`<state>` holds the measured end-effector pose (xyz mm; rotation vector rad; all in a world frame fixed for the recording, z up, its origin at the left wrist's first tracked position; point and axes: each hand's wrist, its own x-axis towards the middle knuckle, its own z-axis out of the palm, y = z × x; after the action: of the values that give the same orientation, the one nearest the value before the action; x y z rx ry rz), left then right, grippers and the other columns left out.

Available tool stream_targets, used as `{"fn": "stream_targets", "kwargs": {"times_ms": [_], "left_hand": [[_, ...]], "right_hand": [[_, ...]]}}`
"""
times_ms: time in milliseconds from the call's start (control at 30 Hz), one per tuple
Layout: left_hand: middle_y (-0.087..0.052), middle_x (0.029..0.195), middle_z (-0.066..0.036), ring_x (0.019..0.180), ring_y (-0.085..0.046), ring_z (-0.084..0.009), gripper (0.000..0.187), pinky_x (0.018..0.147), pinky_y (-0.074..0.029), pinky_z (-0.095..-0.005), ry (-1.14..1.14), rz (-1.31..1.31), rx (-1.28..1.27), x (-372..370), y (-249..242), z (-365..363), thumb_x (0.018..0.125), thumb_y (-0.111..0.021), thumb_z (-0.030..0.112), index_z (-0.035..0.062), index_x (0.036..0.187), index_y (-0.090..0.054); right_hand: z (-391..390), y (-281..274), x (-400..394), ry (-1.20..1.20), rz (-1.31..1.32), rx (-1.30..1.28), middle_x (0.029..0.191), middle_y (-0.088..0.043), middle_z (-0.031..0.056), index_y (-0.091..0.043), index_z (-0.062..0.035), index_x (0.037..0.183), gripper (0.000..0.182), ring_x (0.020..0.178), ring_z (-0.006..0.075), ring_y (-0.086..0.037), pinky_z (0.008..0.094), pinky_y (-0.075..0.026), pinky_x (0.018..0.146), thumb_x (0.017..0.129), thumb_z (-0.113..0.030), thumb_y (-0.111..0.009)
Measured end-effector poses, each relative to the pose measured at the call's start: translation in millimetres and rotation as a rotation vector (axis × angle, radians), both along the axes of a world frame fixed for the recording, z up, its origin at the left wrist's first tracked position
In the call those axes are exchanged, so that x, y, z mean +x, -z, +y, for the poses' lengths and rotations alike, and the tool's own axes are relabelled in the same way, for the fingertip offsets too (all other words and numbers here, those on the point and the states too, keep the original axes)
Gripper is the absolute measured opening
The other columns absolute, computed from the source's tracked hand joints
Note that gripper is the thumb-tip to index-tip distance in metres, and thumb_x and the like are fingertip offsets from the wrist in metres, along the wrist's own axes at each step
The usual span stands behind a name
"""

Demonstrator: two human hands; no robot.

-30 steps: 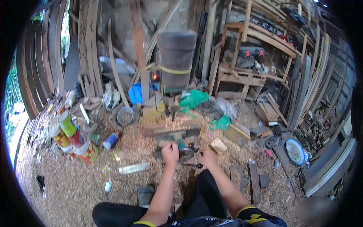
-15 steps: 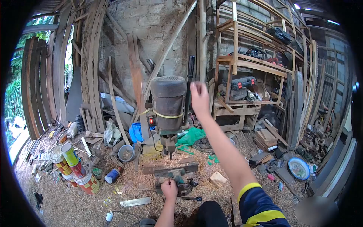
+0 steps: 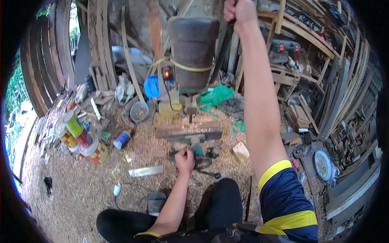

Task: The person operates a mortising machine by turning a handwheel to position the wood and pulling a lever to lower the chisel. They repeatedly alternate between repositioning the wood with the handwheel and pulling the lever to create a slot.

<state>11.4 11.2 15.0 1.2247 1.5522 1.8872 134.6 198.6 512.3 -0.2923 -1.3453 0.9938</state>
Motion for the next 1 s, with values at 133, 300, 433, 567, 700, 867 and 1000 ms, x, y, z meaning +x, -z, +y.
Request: {"fn": "stream_targets", "kwargs": {"times_ms": [133, 300, 433, 567, 700, 867, 1000], "left_hand": [[-0.042, 0.056, -0.015, 0.052, -0.041, -0.0152, 0.035, 0.052, -0.036, -0.0364, 0.002, 0.015, 0.035, -5, 11, 7, 0.097, -0.056, 0.015, -0.0038, 0.069, -0.048], [-0.04, 0.055, -0.007, 0.056, -0.038, -0.0092, 0.036, 0.05, -0.033, -0.033, 0.056, -0.082, 0.029, -2, 6, 3, 0.098, -0.056, 0.015, -0.0031, 0.068, -0.047], [-0.04, 0.056, -0.003, 0.057, -0.037, -0.0074, 0.036, 0.05, -0.032, -0.0314, 0.042, -0.059, 0.03, -3, 3, 4, 0.099, -0.056, 0.011, -0.0023, 0.068, -0.045], [-0.039, 0.063, 0.005, 0.061, -0.034, -0.004, 0.04, 0.052, -0.027, -0.0277, 0.053, -0.047, 0.006, -2, 7, 2, 0.104, -0.051, 0.009, 0.004, 0.066, -0.039], [-0.039, 0.063, 0.006, 0.061, -0.034, -0.004, 0.04, 0.052, -0.028, -0.0272, 0.056, -0.049, -0.024, -2, 13, 4, 0.104, -0.051, 0.009, 0.0052, 0.066, -0.039], [-0.039, 0.063, 0.006, 0.06, -0.035, -0.0041, 0.039, 0.052, -0.028, -0.0272, 0.041, -0.036, -0.038, -2, 6, 1, 0.104, -0.05, 0.011, 0.0067, 0.067, -0.04], [-0.04, 0.063, 0.006, 0.059, -0.035, -0.0041, 0.038, 0.052, -0.028, -0.0274, 0.018, -0.042, -0.058, 0, 6, 1, 0.103, -0.051, 0.012, 0.0064, 0.066, -0.042]], "right_hand": [[-69, 66, 21, -0.098, 0.098, 0.205, 0.051, -0.04, 0.0016, -0.046, -0.0094, 0.064, 0.035, 0.041, 0.0137, -0.036, 0.0316, -0.03, 0.042, 0.096, -0.021, -0.053], [-127, 154, 43, -0.117, 0.091, 0.478, 0.055, -0.04, 0.0035, -0.047, -0.0033, 0.066, 0.037, 0.051, 0.013, -0.038, 0.0294, -0.03, 0.051, 0.099, -0.018, -0.051], [-162, 214, 51, -0.023, 0.082, 0.554, 0.058, -0.042, 0.0025, -0.045, -0.0067, 0.065, 0.037, 0.055, 0.0159, -0.04, 0.0341, -0.032, 0.058, 0.097, -0.026, -0.05], [-168, 224, 48, 0.056, 0.116, 0.499, 0.057, -0.047, 0.0054, -0.043, -0.0048, 0.06, 0.037, 0.053, 0.0187, -0.04, 0.0342, -0.032, 0.055, 0.084, -0.028, -0.06], [-170, 236, 46, 0.089, 0.149, 0.542, 0.057, -0.047, 0.0039, -0.046, -0.0058, 0.06, 0.041, 0.052, 0.0201, -0.042, 0.0354, -0.034, 0.055, 0.085, -0.034, -0.063], [-168, 251, 57, 0.049, 0.062, 0.63, 0.066, -0.056, 0.0048, -0.055, -0.0067, 0.067, 0.045, 0.055, 0.0236, -0.049, 0.0402, -0.042, 0.058, 0.099, -0.037, -0.062], [-164, 259, 63, 0.011, 0.008, 0.699, 0.066, -0.056, 0.0032, -0.058, -0.0057, 0.069, 0.037, 0.057, 0.0229, -0.052, 0.0407, -0.044, 0.057, 0.097, -0.03, -0.063]]}}
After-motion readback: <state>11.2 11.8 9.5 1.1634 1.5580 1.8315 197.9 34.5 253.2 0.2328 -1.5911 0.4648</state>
